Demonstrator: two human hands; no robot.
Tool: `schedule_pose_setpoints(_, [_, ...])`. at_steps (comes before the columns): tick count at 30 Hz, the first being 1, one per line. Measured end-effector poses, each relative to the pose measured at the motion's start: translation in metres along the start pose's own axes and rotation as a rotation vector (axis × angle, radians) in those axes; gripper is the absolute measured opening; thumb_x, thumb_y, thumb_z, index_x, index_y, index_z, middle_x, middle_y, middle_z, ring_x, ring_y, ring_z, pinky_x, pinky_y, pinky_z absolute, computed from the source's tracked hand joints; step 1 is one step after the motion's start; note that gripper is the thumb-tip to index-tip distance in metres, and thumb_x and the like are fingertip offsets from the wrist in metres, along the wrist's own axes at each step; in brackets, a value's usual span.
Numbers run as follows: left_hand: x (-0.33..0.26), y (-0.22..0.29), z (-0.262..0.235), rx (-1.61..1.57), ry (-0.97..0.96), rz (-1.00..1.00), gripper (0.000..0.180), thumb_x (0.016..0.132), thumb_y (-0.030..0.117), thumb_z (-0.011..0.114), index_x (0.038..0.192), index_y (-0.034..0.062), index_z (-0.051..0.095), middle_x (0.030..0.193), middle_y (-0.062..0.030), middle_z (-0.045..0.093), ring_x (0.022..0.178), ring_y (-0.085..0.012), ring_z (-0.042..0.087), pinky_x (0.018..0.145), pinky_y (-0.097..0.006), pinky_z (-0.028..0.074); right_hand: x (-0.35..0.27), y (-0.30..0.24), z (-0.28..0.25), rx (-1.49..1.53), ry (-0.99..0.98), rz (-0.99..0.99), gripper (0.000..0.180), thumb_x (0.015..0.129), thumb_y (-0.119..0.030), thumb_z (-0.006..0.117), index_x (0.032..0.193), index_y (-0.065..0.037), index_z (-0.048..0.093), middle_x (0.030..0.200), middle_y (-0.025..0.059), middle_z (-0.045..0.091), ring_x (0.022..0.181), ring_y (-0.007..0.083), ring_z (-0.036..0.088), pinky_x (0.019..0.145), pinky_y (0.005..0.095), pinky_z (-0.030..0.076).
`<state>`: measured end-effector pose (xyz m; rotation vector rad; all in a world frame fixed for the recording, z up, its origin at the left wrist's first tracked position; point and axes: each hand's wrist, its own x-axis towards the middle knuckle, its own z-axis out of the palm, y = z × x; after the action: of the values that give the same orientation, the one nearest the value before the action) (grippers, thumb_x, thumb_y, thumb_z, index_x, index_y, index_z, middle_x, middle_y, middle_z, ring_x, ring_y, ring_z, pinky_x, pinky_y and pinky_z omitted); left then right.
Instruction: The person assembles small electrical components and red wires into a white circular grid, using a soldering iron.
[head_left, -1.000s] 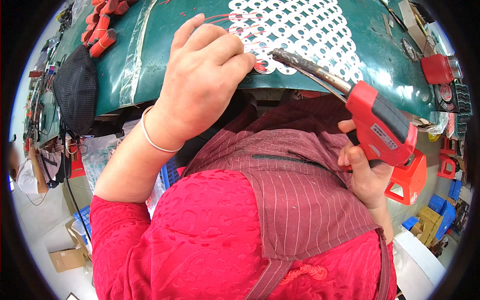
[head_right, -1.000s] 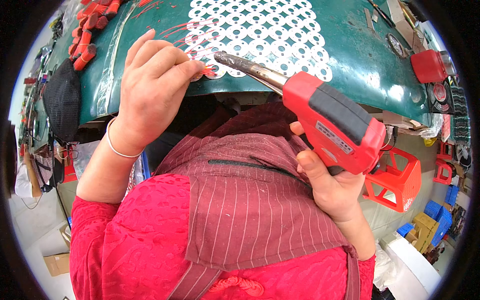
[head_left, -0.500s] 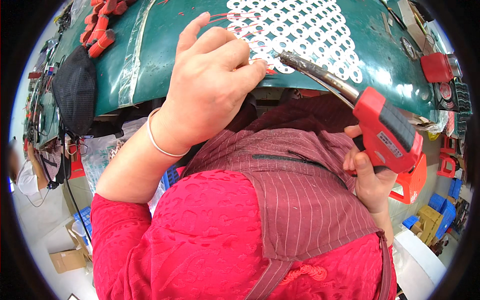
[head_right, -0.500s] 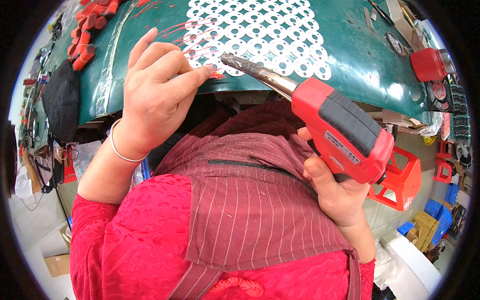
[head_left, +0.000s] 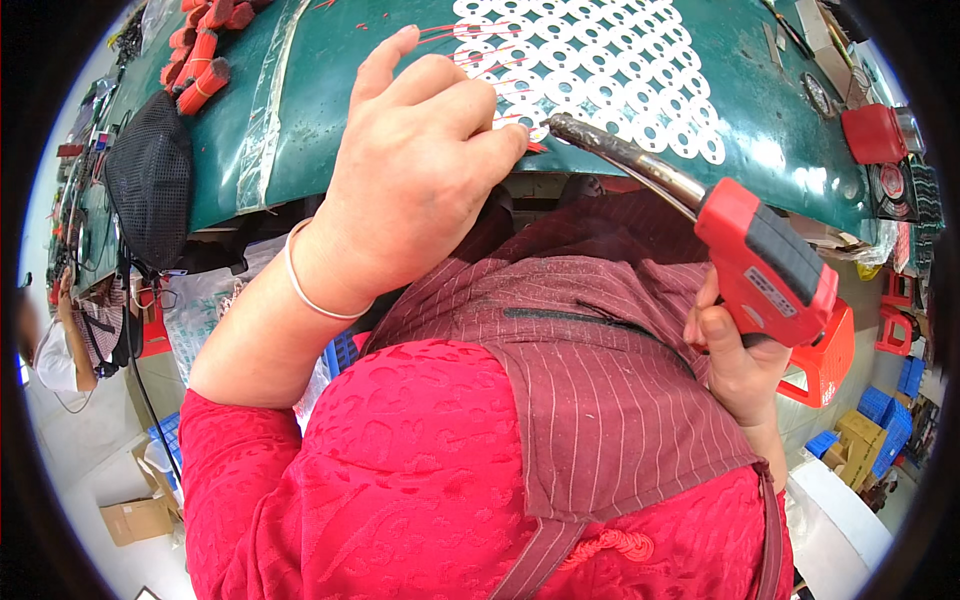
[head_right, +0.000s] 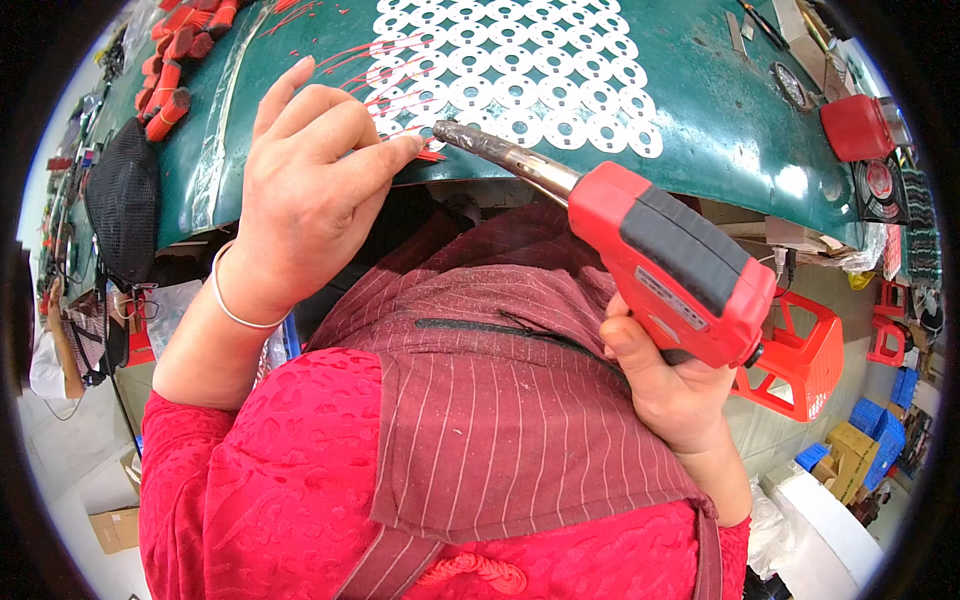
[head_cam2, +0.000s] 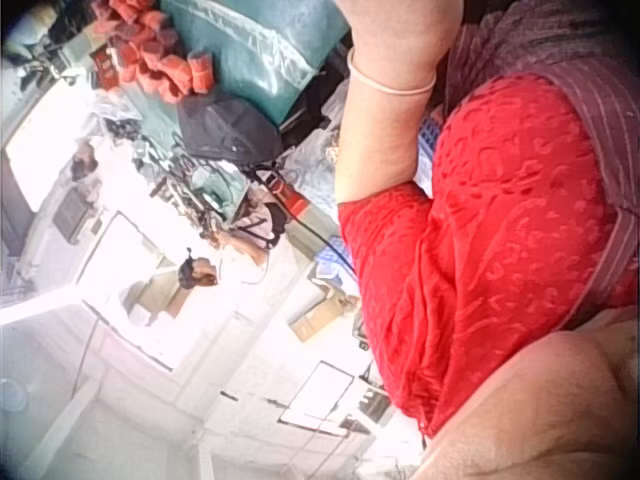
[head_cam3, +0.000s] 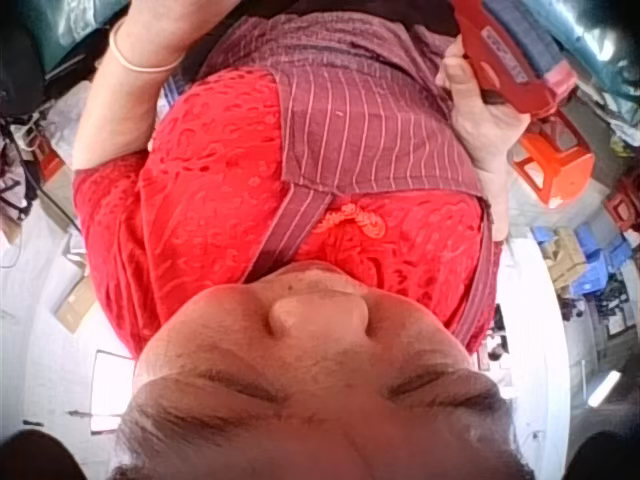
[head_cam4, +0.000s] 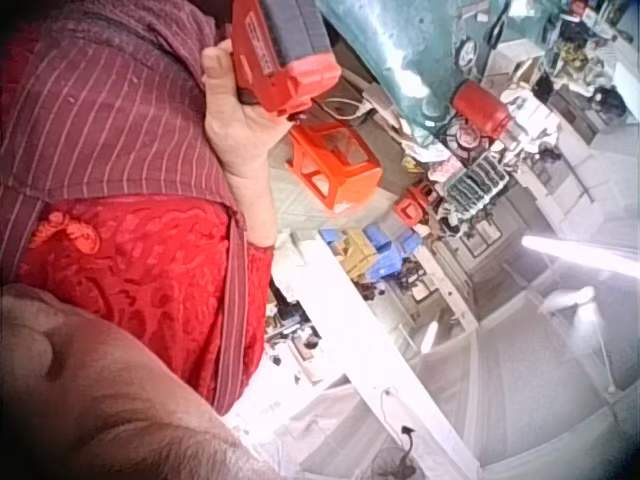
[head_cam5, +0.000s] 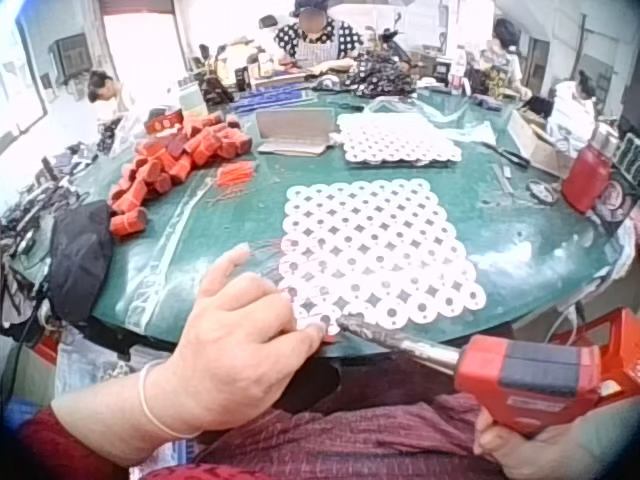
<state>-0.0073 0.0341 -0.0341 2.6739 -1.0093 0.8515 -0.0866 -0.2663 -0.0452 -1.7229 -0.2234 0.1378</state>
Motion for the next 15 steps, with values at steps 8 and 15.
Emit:
schedule_pose_setpoints(8, [0.0013,0.0003,-0.0024,-0.004,-0.014,-0.001,0.011,0.072,0.008,0.072,0.082,0.0127,0.070,0.072,-0.0002,0.051,0.078,-0.0197,0.057,0.099,-0.047,0.040,0.0054,-0.0027,0.0039,0.108,-0.027,-0.088,0.044,0.089,0.001,0.064,0.130,0.002,0.048,0.118,0.0168,0.063,0.076,0.0096,0.060,0.065,0.0230,0.051])
schedule_pose_setpoints(15, [0.0026,0.0007,-0.0033,0.001,-0.026,0.005,0.011,0.072,0.007,0.071,0.082,0.0123,0.070,0.072,-0.0006,0.052,0.079,-0.0196,0.057,0.100,-0.047,0.040,0.0009,-0.0030,0.0051,-0.028,0.048,0.029,0.047,0.090,-0.012,0.066,0.129,0.004,0.046,0.104,0.0153,0.061,0.067,0.0117,0.054,0.059,0.0269,0.049])
